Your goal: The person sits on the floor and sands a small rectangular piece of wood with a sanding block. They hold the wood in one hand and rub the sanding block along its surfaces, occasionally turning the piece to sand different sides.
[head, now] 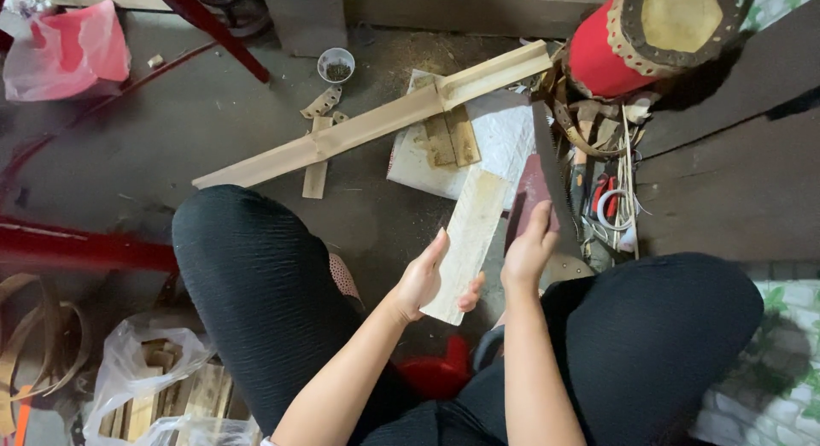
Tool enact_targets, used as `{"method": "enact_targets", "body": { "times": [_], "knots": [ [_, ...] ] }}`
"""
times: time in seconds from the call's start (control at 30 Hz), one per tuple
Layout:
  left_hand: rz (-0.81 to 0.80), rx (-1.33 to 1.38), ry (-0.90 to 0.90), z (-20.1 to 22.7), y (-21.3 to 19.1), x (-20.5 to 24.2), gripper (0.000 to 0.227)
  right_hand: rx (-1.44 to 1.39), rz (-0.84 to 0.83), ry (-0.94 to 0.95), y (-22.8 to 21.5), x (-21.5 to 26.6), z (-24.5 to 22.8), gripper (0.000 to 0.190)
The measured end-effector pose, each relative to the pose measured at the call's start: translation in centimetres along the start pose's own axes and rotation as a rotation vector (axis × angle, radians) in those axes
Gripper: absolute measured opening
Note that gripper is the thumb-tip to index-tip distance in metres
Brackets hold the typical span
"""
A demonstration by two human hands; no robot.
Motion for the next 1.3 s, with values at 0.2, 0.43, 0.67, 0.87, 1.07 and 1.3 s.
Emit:
{"method": "enact_targets", "body": {
  "times": [0.2, 0.43, 0.67, 0.87, 1.07, 1.3],
  "knots": [
    [0.088, -0.207, 0.026, -0.3, -0.1, -0.6, 0.078, 0.133, -0.098, -0.173, 1.0, 3.2, -6.5, 0.050],
    [0.386, -1.448, 0.125, 1.5, 3.8, 0.5, 0.055, -0.162, -0.026, 0.425, 1.3, 2.7, 0.8, 0.060],
    [0.541, -1.942, 0.078, 1.2, 1.0, 0.6, 0.056, -0.357, -0.139, 0.643, 1.9, -0.4, 5.6, 0.061],
    [0.498, -2.050, 0.107, 1.3, 0.9, 0.8, 0.056, -0.529, -0.137, 0.736, 2.4, -2.0, 7.1, 0.043],
    [0.463, -2.035, 0.075, 0.6, 0.5, 1.2, 0.057, -0.595, -0.114, 0.747, 2.2, -2.1, 8.1, 0.033],
    [0.523, -1.950, 0.014, 0.4, 2.0, 1.7, 0.056, -0.734, -0.204, 0.758, 2.1, -2.1, 6.5, 0.037]
  ]
}}
Point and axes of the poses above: each hand's wrist, its own x-axis away from the middle knuckle, its own y-axis out of the palm, z = x × y, the point moved 6 cm from there along -x, towards the middle knuckle, and after that the axes turned 11 degrees about x, right-handed, at the moved point
